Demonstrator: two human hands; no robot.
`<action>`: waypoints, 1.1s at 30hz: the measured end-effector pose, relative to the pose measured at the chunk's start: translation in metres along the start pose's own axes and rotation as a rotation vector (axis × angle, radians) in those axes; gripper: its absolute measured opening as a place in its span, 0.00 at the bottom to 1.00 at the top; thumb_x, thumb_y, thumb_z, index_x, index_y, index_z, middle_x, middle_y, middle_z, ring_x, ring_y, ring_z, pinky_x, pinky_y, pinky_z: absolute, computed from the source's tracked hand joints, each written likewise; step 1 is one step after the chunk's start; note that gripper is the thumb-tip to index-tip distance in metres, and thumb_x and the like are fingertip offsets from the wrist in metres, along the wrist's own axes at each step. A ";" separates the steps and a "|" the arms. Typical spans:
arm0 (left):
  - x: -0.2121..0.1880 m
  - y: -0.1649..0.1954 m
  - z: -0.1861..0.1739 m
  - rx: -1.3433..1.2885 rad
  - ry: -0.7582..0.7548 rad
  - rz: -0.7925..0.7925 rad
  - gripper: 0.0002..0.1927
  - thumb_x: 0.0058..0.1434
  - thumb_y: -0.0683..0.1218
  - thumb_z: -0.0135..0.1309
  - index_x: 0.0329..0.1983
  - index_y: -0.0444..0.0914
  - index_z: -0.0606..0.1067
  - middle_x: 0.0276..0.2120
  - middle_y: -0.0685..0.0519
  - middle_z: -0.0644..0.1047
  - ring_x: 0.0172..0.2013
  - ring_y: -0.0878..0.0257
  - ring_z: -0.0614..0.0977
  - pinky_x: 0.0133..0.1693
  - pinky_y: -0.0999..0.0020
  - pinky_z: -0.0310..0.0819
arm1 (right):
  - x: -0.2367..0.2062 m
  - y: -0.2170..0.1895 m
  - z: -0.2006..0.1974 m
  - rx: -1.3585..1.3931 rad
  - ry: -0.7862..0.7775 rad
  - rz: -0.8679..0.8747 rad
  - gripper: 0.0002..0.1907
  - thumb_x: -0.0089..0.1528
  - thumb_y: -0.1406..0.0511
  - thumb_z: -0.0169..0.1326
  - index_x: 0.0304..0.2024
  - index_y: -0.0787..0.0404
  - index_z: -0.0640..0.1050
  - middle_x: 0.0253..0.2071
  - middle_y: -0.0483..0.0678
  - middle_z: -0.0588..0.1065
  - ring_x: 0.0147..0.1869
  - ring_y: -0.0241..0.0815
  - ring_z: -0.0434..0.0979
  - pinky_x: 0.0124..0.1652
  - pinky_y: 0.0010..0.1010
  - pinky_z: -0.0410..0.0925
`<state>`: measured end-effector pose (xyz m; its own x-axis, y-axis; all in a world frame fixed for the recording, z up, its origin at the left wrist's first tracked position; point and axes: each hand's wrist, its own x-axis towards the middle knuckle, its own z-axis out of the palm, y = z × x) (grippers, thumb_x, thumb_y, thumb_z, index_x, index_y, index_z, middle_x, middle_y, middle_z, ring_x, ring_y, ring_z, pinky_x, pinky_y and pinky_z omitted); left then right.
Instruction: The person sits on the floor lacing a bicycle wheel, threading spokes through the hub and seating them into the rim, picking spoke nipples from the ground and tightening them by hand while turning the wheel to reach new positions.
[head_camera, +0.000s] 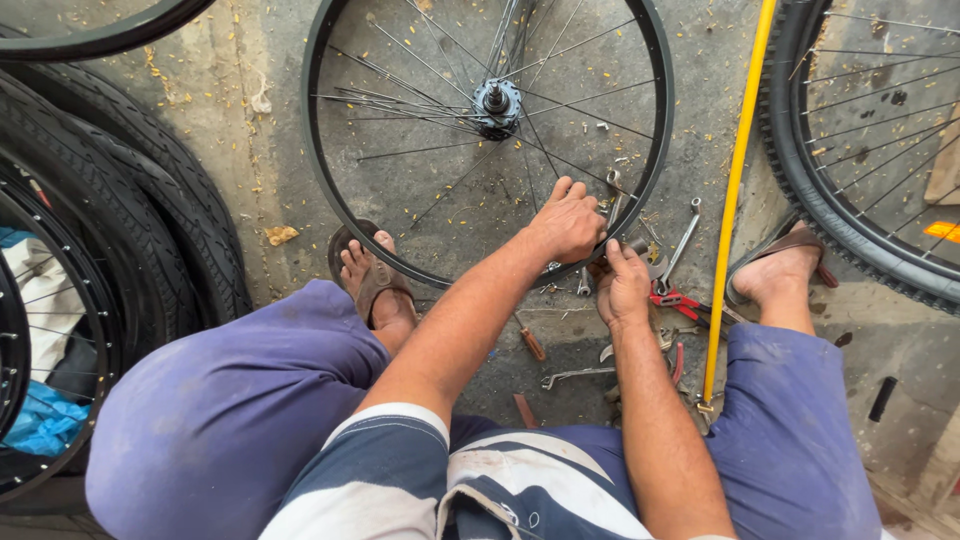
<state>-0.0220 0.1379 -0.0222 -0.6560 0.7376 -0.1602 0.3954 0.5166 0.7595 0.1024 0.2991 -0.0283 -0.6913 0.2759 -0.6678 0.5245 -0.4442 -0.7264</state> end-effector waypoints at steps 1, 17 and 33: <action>0.000 0.000 -0.001 0.002 0.007 0.005 0.13 0.60 0.52 0.54 0.34 0.41 0.83 0.38 0.47 0.78 0.50 0.50 0.71 0.58 0.48 0.51 | 0.000 0.000 0.000 -0.001 0.000 0.004 0.10 0.70 0.61 0.53 0.48 0.61 0.77 0.42 0.44 0.78 0.45 0.38 0.76 0.49 0.33 0.69; -0.045 -0.068 -0.009 0.217 1.062 -0.573 0.34 0.59 0.56 0.59 0.62 0.35 0.62 0.59 0.40 0.65 0.63 0.42 0.63 0.65 0.42 0.46 | 0.000 -0.006 0.005 0.010 0.040 0.034 0.09 0.69 0.60 0.54 0.44 0.59 0.77 0.39 0.44 0.77 0.44 0.41 0.76 0.49 0.36 0.68; -0.022 -0.074 0.005 -0.601 0.655 -0.982 0.25 0.66 0.63 0.53 0.44 0.36 0.76 0.38 0.42 0.81 0.40 0.45 0.82 0.45 0.50 0.75 | -0.010 -0.020 0.017 -0.024 0.089 0.031 0.09 0.67 0.59 0.56 0.40 0.57 0.77 0.37 0.42 0.78 0.41 0.37 0.77 0.45 0.32 0.68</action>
<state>-0.0335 0.0855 -0.0773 -0.7582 -0.2623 -0.5970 -0.6520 0.3144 0.6899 0.0904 0.2906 -0.0047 -0.6284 0.3375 -0.7008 0.5573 -0.4332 -0.7083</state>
